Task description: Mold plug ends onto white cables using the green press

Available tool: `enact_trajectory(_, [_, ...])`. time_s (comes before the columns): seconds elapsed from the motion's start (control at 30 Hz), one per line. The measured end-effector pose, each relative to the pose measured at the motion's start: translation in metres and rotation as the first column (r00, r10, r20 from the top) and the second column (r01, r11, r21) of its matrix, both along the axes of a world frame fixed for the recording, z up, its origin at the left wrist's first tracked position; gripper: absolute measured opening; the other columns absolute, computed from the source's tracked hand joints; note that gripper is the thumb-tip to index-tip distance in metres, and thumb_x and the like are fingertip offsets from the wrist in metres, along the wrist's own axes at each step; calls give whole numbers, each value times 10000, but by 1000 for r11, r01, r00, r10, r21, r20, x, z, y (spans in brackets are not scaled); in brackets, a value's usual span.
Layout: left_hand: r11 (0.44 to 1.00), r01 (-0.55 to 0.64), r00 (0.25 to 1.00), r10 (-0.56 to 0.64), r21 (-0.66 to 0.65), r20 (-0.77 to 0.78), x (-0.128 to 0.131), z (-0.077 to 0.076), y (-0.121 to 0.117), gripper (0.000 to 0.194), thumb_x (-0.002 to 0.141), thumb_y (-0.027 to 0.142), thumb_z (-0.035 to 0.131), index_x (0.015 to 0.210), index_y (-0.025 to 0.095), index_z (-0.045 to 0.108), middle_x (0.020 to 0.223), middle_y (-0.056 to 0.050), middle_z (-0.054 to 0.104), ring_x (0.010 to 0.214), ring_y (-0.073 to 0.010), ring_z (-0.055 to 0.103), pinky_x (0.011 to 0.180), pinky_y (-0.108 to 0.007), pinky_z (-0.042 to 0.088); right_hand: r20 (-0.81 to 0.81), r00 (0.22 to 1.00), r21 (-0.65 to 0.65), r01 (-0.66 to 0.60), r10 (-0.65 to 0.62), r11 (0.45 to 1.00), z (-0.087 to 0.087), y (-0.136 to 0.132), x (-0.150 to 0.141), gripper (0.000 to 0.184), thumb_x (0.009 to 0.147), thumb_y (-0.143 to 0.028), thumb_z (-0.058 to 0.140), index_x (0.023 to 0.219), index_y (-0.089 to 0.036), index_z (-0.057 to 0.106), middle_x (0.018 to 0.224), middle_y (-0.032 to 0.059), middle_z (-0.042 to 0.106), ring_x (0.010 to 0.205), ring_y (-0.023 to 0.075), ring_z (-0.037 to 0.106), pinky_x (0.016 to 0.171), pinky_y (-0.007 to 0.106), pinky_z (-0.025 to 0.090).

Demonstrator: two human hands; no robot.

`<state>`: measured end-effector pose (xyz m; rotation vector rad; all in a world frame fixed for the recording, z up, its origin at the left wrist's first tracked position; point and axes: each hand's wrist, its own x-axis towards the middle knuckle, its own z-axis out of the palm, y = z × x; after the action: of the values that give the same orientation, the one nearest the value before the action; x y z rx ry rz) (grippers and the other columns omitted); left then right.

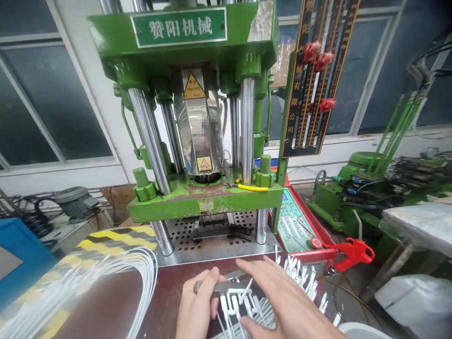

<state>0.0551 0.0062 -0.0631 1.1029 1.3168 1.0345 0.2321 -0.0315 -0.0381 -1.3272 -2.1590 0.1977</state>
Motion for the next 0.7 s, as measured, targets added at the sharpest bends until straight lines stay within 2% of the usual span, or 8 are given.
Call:
enact_trajectory(0.17, [997, 67, 994, -63, 45, -87, 15, 3, -4, 407, 723, 522, 530, 682, 133, 645, 399, 68, 326, 379, -69, 256, 405, -205, 194, 140, 989, 8, -37, 35, 999, -2, 2, -18, 646, 608, -173, 529, 1251, -163, 459, 949, 95, 636, 894, 263, 583, 1020, 558, 238])
enact_trajectory(0.27, [992, 121, 983, -115, 31, -139, 18, -1, -6, 407, 738, 526, 503, 669, 148, 636, 376, 71, 302, 395, -82, 284, 430, -210, 243, 162, 986, 29, -32, 27, 999, -4, 0, -18, 601, 581, -136, 481, 1181, -128, 511, 875, 88, 643, 811, 240, 600, 1045, 544, 180])
enact_trajectory(0.33, [990, 142, 977, -138, 11, -160, 18, -3, -7, 419, 742, 537, 490, 679, 150, 636, 362, 70, 301, 392, -88, 299, 443, -215, 257, 122, 992, 62, 22, -29, 998, -3, -4, -8, 502, 616, -119, 462, 1108, -168, 548, 854, 57, 650, 775, 209, 602, 1061, 521, 143])
enact_trajectory(0.43, [987, 161, 972, -160, -7, -174, 16, -4, -8, 442, 737, 559, 483, 680, 148, 639, 348, 66, 306, 394, -95, 320, 466, -218, 267, 66, 971, 138, 219, -229, 966, -5, -11, 30, 354, 738, -163, 452, 1073, -227, 549, 896, 30, 652, 818, 189, 596, 1068, 499, 104])
enact_trajectory(0.5, [985, 170, 973, -170, -12, -155, 14, -2, -9, 430, 712, 559, 518, 682, 150, 645, 352, 65, 311, 403, -98, 329, 479, -218, 271, 90, 915, 126, 381, -393, 916, -12, -18, 71, 300, 781, -245, 465, 1069, -233, 551, 910, 40, 657, 859, 207, 597, 1052, 490, 137])
enact_trajectory(0.57, [986, 167, 978, -168, -19, -126, 12, 1, -11, 411, 670, 553, 571, 699, 151, 654, 362, 64, 318, 411, -104, 337, 475, -220, 273, 224, 827, -21, 533, -516, 846, -22, -28, 117, 257, 779, -258, 476, 1010, -227, 585, 856, 59, 675, 826, 229, 614, 996, 488, 225])
enact_trajectory(0.63, [987, 153, 981, -157, -48, -110, 10, 4, -11, 419, 632, 556, 607, 719, 150, 661, 373, 64, 325, 413, -109, 336, 456, -225, 270, 417, 707, -164, 676, -571, 718, -32, -43, 156, 243, 724, -226, 540, 953, -198, 618, 772, 91, 680, 792, 278, 621, 922, 528, 267])
enact_trajectory(0.7, [986, 147, 981, -156, -81, -119, 9, 6, -9, 434, 612, 568, 619, 723, 151, 661, 380, 63, 334, 415, -113, 343, 445, -232, 279, 537, 592, -191, 780, -602, 596, -35, -57, 176, 266, 686, -221, 593, 939, -150, 631, 801, 146, 675, 839, 341, 605, 875, 561, 274])
